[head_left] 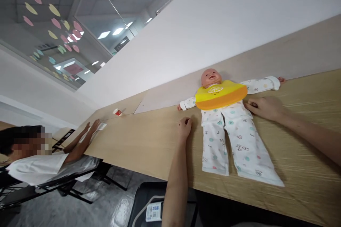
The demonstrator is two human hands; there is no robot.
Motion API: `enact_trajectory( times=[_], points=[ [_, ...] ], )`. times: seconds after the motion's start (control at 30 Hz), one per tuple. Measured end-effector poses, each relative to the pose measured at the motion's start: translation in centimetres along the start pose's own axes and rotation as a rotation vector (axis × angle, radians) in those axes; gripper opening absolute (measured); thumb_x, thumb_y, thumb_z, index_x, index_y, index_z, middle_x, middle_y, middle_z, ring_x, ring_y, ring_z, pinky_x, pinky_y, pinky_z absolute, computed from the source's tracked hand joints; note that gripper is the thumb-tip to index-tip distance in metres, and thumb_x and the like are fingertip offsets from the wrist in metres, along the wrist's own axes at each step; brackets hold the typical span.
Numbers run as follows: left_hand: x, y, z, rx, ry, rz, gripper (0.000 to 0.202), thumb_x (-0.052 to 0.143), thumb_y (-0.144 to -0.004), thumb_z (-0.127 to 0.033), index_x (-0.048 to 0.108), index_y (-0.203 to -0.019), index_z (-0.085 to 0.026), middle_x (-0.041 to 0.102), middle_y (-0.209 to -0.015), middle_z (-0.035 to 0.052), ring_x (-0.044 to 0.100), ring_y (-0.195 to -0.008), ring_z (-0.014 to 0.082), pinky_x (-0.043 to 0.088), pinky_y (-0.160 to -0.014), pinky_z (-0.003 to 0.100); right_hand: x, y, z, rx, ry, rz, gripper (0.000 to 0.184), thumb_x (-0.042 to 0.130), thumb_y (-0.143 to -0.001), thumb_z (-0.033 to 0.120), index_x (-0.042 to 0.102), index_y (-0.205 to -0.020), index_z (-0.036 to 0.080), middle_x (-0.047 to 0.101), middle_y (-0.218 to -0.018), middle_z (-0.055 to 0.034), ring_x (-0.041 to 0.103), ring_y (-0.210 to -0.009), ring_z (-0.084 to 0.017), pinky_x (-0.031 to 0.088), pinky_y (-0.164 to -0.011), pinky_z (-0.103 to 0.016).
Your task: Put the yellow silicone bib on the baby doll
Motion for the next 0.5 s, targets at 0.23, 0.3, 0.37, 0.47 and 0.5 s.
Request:
enact_trajectory(
  times=[0.23, 0.3, 0.37, 0.47, 0.5],
  points=[
    [-0.2, -0.2, -0.4, 0.050, -0.040, -0.020, 0.024, 0.050, -0.081, -0.031, 0.064, -0.069, -0.017, 0.064, -0.065, 0.0029, 0.057, -0.065, 0.0155, 0.039, -0.063, 0.028, -0.9, 0.2, 0.6, -0.021, 0.040, -0.021, 0.035, 0.046, -0.088, 0.047, 0.061, -0.072, 0.019, 0.066, -0.069, -0.0057, 0.049, -0.057, -0.016, 0.019, -0.056, -0.027],
    [-0.3, -0.3, -0.4, 0.043, -0.062, -0.018, 0.025, 0.049, -0.080, -0.033, 0.065, -0.070, -0.017, 0.065, -0.066, 0.0034, 0.059, -0.067, 0.0172, 0.041, -0.064, 0.028, -1.2, 0.3, 1.0, -0.034, 0.042, -0.034, 0.037, 0.044, -0.090, 0.046, 0.063, -0.074, 0.019, 0.068, -0.073, -0.0068, 0.051, -0.059, -0.016, 0.019, -0.056, -0.027],
    [-0.4, -0.5, -0.5, 0.029, -0.081, -0.023, 0.026, 0.048, -0.079, -0.036, 0.065, -0.073, -0.018, 0.067, -0.070, 0.0045, 0.060, -0.069, 0.0187, 0.043, -0.065, 0.028, -1.4, 0.4, 1.4, -0.039, 0.046, -0.019, 0.036, 0.043, -0.091, 0.043, 0.066, -0.078, 0.019, 0.070, -0.077, -0.0067, 0.054, -0.063, -0.016, 0.019, -0.057, -0.027],
    [-0.1, -0.7, -1.2, 0.010, -0.076, 0.008, 0.028, 0.047, -0.075, -0.041, 0.064, -0.075, -0.018, 0.069, -0.077, 0.0057, 0.060, -0.075, 0.0207, 0.045, -0.070, 0.029, -1.9, 0.3, 1.8, -0.016, 0.071, 0.008, 0.033, 0.044, -0.092, 0.040, 0.068, -0.081, 0.019, 0.071, -0.079, -0.0056, 0.057, -0.067, -0.016, 0.021, -0.058, -0.027],
    [-0.2, -0.8, -1.3, -0.015, -0.082, 0.006, 0.029, 0.046, -0.072, -0.042, 0.063, -0.074, -0.019, 0.070, -0.078, 0.0057, 0.060, -0.076, 0.0213, 0.046, -0.071, 0.029, -2.0, 0.2, 1.9, -0.004, 0.081, 0.019, 0.031, 0.045, -0.092, 0.038, 0.068, -0.082, 0.020, 0.071, -0.080, -0.0051, 0.058, -0.069, -0.015, 0.022, -0.058, -0.027]
  ],
)
Point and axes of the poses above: each hand's wrist, its own y-axis away from the middle knuckle, its own x-axis out of the palm, z = x × y, the point moved 10 cm from there along -y, towards the middle knuckle
